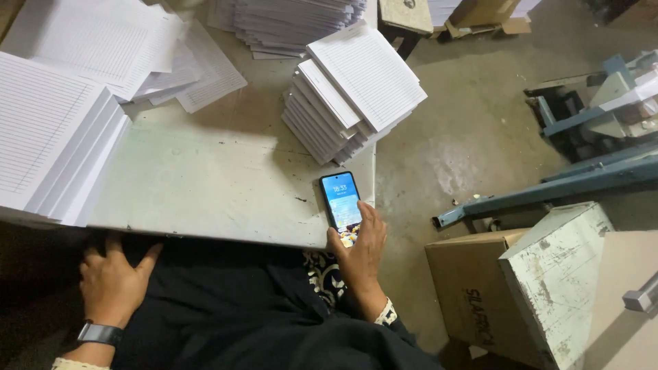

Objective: Manually counting and inspecting stacks of printed paper on a workbench.

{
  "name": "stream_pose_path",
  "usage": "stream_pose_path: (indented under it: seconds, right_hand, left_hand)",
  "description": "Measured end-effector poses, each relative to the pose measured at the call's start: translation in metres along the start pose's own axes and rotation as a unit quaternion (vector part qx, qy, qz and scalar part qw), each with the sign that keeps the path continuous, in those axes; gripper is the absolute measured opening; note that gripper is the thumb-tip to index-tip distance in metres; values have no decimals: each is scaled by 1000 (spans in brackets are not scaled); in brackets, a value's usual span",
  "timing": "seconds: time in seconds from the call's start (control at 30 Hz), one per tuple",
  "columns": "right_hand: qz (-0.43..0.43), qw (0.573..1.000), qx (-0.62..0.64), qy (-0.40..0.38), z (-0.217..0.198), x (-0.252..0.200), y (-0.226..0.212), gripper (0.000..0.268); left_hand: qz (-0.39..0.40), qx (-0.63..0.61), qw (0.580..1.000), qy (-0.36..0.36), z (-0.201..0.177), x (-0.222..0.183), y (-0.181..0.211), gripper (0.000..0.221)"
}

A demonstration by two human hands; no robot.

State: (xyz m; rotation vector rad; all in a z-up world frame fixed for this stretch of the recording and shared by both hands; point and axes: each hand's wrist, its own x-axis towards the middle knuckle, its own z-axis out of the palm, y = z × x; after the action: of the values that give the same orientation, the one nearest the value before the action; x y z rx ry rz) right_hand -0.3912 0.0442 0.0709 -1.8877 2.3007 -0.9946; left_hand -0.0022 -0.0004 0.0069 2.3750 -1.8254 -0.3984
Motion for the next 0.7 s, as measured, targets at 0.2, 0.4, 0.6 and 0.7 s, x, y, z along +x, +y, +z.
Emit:
stream_pose_path:
  seconds: [0.2,0.4,0.6,0.7]
  right_hand:
    - [2,1000,8,4,1,-1,0,64]
    - [28,1000,8,-9,-6,-2,0,74]
    - [38,999,31,-16,-17,-4,-7,84]
    - [41,998,48,-20,-18,-5,-6,84]
  left_hand:
    - [37,18,997,59,10,0,-8,79]
    - [58,108,992,-34,-30,-26,13,73]
    - [74,44,946,-314,-114,-41,51,71]
    - [79,30,963,-257,-147,-45,60,45]
